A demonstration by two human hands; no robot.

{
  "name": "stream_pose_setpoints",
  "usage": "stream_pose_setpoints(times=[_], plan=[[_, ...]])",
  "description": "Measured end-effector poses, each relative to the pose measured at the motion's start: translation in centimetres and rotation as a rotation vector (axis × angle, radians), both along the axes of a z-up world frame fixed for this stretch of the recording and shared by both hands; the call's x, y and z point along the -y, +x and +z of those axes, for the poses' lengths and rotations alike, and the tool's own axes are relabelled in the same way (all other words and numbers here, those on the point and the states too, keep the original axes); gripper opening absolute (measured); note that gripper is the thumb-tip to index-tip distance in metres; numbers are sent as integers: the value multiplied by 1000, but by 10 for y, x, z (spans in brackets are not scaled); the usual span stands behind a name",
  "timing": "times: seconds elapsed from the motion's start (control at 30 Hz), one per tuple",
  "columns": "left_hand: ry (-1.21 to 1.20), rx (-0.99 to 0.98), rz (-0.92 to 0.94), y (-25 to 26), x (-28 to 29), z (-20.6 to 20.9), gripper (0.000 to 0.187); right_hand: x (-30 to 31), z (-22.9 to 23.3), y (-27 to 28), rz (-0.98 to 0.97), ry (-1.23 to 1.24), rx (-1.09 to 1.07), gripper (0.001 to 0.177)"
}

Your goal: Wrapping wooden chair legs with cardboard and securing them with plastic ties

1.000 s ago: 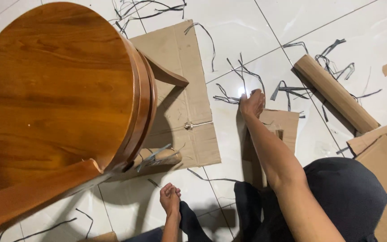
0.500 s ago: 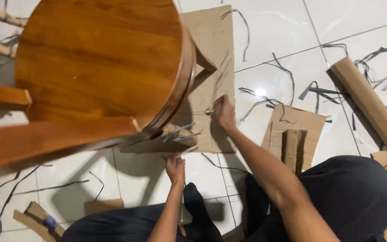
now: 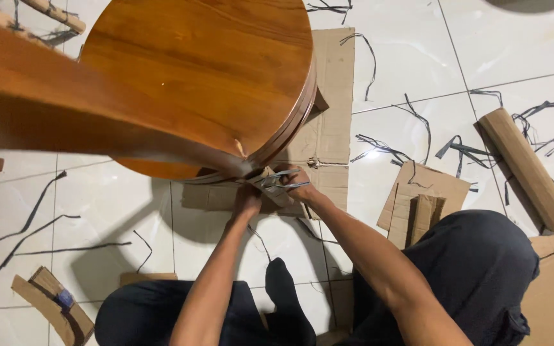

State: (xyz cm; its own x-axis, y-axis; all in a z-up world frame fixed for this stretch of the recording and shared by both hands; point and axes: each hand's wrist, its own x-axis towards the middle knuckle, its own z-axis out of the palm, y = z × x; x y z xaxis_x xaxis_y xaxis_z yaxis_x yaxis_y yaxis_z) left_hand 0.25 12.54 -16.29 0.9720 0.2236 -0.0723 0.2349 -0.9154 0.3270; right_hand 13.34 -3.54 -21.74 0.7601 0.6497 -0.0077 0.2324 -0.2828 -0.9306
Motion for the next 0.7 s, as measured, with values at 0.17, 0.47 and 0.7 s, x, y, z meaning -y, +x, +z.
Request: stream_pose_setpoints(times=[0.17,0.47,0.7], plan=[[-202,314,271,-25,60,114,12,55,173,-26,-72,-240,67,22],[-463,215,609,-69,118,129,26,95,181,-90,-33,-356,565,10],[-426,201,630,-79,139,137,27,99,220,-101,20,-177,745,4]])
